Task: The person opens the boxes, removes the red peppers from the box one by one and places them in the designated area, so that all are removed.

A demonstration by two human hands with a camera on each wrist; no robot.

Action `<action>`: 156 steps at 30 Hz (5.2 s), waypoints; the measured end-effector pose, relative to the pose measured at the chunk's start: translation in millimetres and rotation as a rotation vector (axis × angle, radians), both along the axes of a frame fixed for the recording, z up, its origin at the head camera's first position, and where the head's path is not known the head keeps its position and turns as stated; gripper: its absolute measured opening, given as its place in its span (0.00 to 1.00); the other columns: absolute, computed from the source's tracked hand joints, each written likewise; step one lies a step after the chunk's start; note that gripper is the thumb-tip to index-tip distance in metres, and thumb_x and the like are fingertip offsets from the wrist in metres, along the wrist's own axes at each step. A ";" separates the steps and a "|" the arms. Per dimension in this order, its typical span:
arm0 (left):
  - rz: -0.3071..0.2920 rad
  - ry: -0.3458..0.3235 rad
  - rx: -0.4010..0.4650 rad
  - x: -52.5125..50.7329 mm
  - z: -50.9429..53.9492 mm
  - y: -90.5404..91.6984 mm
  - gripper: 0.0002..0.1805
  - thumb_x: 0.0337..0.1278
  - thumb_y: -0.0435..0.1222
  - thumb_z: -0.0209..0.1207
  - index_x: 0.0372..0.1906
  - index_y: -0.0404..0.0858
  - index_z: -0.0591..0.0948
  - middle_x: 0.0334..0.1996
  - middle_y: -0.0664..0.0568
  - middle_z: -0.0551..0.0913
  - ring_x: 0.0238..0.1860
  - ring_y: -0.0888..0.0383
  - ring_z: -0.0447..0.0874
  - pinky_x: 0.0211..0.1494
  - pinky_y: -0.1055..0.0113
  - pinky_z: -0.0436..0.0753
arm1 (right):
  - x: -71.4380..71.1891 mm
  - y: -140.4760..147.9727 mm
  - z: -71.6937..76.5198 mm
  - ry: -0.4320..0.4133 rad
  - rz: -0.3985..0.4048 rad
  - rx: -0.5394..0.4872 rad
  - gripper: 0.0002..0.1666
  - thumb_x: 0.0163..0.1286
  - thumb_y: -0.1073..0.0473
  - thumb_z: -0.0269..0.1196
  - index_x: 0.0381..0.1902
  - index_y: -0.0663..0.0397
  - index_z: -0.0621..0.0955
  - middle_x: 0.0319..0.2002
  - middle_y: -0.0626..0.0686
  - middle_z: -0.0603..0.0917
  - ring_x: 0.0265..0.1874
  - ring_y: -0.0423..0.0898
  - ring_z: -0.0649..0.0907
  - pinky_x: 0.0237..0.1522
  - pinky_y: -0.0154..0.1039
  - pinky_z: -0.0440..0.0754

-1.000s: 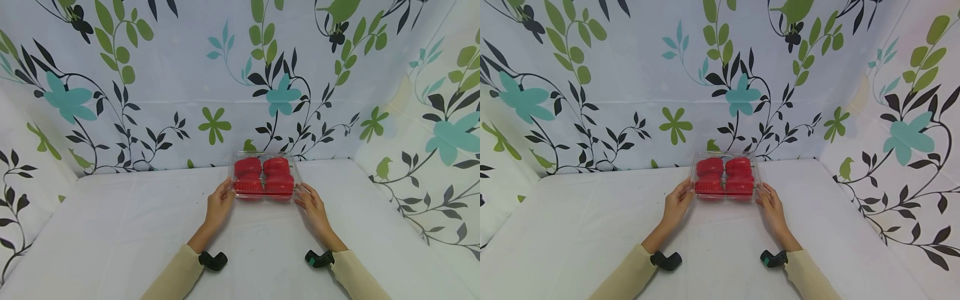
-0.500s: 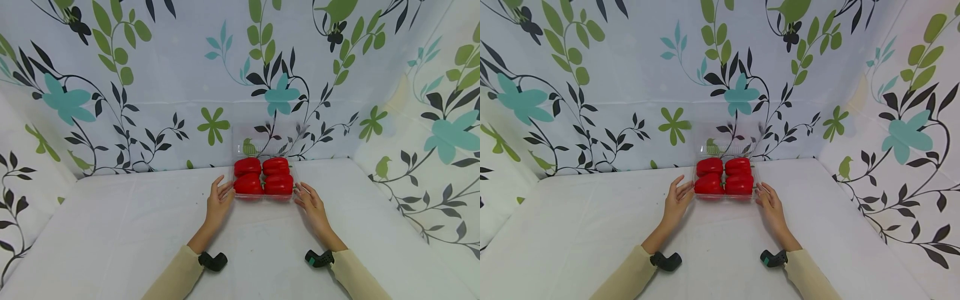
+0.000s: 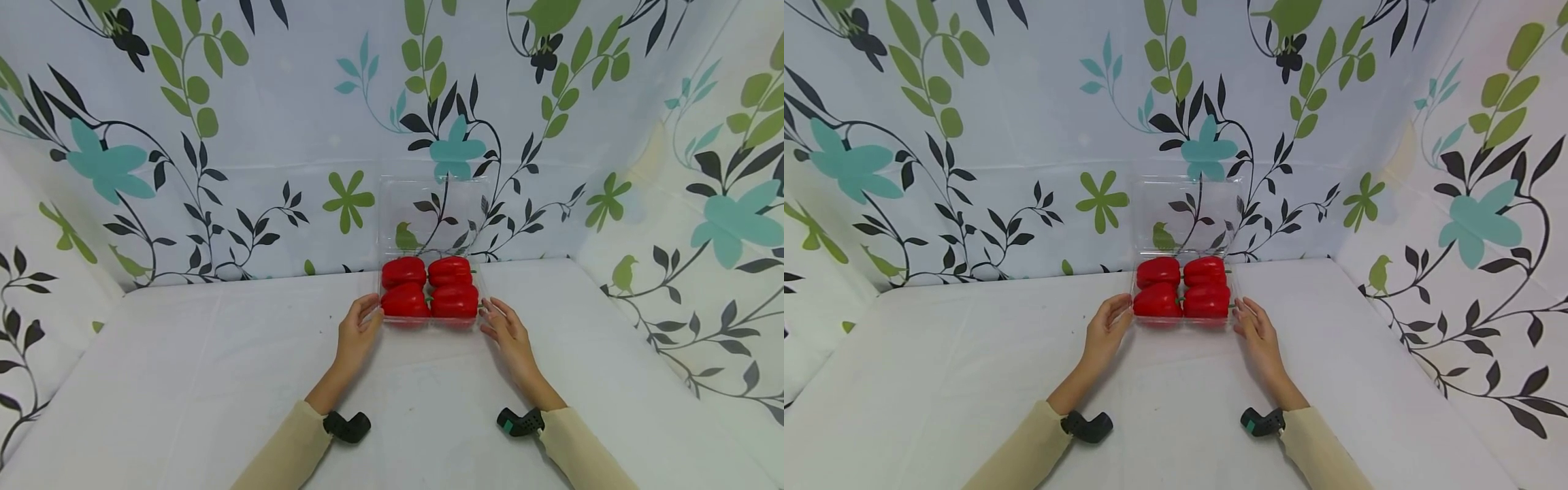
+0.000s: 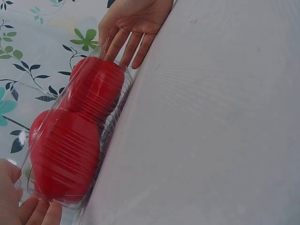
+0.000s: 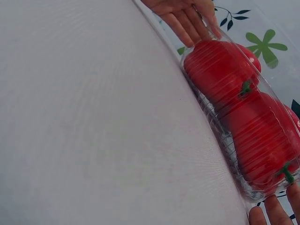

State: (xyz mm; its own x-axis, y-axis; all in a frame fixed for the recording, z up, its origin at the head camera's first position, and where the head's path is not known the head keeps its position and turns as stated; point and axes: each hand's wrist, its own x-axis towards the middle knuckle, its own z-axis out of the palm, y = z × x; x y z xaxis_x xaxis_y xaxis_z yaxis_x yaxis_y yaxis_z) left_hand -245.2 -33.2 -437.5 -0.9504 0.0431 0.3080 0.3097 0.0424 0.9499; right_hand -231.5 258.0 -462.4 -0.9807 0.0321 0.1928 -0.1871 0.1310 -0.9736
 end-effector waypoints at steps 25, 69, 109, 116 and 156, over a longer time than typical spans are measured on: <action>-0.061 -0.061 0.039 -14.6 -16.0 -6.1 0.34 0.54 0.27 0.67 0.65 0.27 0.66 0.65 0.35 0.70 0.66 0.40 0.69 0.64 0.47 0.73 | -4.5 -6.7 5.1 -0.006 -0.056 -0.010 0.30 0.79 0.58 0.49 0.73 0.62 0.56 0.70 0.62 0.67 0.62 0.47 0.77 0.53 0.31 0.79; -0.094 -0.071 0.040 6.9 3.6 -1.7 0.33 0.56 0.27 0.65 0.64 0.24 0.65 0.65 0.31 0.68 0.67 0.36 0.67 0.64 0.44 0.72 | -14.4 -27.5 19.7 0.398 -0.125 0.404 0.24 0.63 0.69 0.64 0.58 0.62 0.77 0.61 0.63 0.72 0.60 0.54 0.70 0.54 0.41 0.73; -0.092 -0.090 0.010 2.3 4.2 -3.0 0.34 0.57 0.28 0.65 0.66 0.25 0.64 0.66 0.33 0.68 0.67 0.37 0.67 0.63 0.46 0.74 | -31.5 -46.7 42.7 0.148 -0.165 0.755 0.38 0.56 0.49 0.73 0.62 0.56 0.74 0.64 0.65 0.69 0.60 0.64 0.68 0.50 0.62 0.80; -0.068 -0.077 0.022 -13.3 -22.1 -1.1 0.34 0.56 0.31 0.67 0.66 0.31 0.65 0.66 0.38 0.69 0.67 0.41 0.68 0.62 0.50 0.76 | -31.5 -44.6 39.0 0.187 -0.164 0.712 0.36 0.56 0.50 0.73 0.61 0.55 0.76 0.64 0.65 0.70 0.60 0.63 0.67 0.51 0.61 0.78; -0.085 -0.073 0.006 -4.7 -8.6 -2.5 0.33 0.56 0.29 0.66 0.65 0.28 0.65 0.65 0.35 0.69 0.67 0.38 0.69 0.62 0.47 0.75 | -32.1 -39.9 38.1 0.230 -0.151 0.635 0.36 0.55 0.54 0.75 0.60 0.59 0.78 0.61 0.65 0.73 0.59 0.63 0.68 0.49 0.59 0.81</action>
